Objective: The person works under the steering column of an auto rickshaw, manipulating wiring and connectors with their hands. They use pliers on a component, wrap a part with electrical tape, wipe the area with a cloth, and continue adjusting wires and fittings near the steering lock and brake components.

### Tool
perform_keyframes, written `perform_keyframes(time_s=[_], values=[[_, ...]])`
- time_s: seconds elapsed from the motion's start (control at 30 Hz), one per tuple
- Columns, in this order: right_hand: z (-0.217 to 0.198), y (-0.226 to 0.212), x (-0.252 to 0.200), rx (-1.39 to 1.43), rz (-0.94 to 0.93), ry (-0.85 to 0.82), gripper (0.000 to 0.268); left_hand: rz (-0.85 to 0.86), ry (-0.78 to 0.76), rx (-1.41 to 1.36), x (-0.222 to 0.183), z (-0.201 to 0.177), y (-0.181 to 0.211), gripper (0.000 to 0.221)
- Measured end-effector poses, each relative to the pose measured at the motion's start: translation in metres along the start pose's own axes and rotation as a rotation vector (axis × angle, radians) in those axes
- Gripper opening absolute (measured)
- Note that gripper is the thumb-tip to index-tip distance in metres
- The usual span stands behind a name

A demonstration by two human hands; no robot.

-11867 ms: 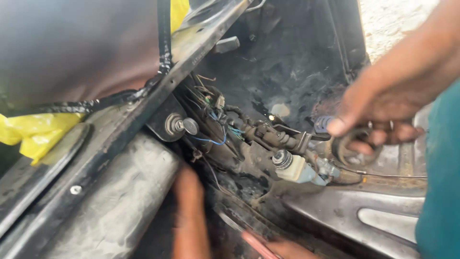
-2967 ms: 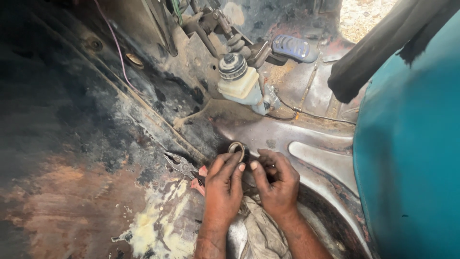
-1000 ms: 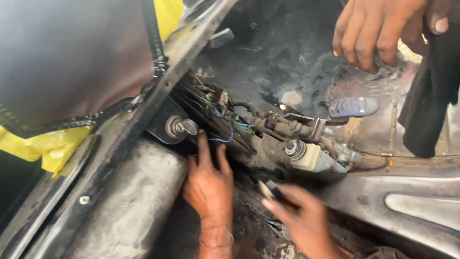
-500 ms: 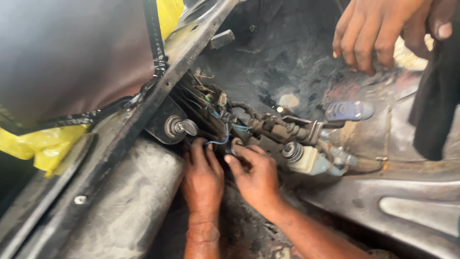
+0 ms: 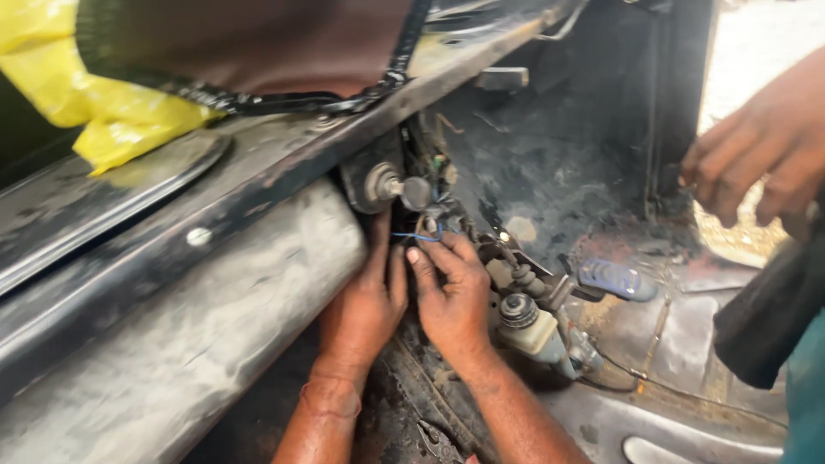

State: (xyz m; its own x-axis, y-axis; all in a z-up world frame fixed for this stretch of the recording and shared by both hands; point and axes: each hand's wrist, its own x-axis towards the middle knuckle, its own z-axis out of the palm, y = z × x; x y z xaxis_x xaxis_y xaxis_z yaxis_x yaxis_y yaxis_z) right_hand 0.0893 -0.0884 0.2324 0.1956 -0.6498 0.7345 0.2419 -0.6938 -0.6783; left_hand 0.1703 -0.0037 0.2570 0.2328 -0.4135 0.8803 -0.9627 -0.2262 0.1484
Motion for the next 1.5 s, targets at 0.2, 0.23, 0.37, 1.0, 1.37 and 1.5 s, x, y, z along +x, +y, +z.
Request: perform_keyframes(time_s=[0.2,0.23,0.37,1.0,1.37,1.5], values=[[0.002,0.011,-0.006,-0.006,-0.159,-0.028,0.023,0.089,0.17,0.014,-0.004,0.002,-0.002,0.048],[0.003,0.011,-0.006,-0.001,-0.161,-0.035,0.023,0.085,0.173,0.021,-0.005,0.002,-0.003,0.048],[0.006,0.002,-0.006,0.0,-0.06,-0.012,0.023,0.02,0.101,-0.018,-0.006,0.007,-0.005,0.046],[-0.024,-0.007,0.009,-0.31,-0.333,-0.223,0.03,-0.1,0.151,-0.196,-0.011,0.016,-0.002,0.025],[-0.022,-0.026,-0.004,-0.294,-0.078,-0.223,0.024,-0.098,0.079,-0.131,-0.007,0.014,-0.003,0.023],[-0.006,-0.027,-0.002,-0.049,0.05,-0.064,0.019,-0.008,0.109,-0.057,-0.003,0.005,0.001,0.041]])
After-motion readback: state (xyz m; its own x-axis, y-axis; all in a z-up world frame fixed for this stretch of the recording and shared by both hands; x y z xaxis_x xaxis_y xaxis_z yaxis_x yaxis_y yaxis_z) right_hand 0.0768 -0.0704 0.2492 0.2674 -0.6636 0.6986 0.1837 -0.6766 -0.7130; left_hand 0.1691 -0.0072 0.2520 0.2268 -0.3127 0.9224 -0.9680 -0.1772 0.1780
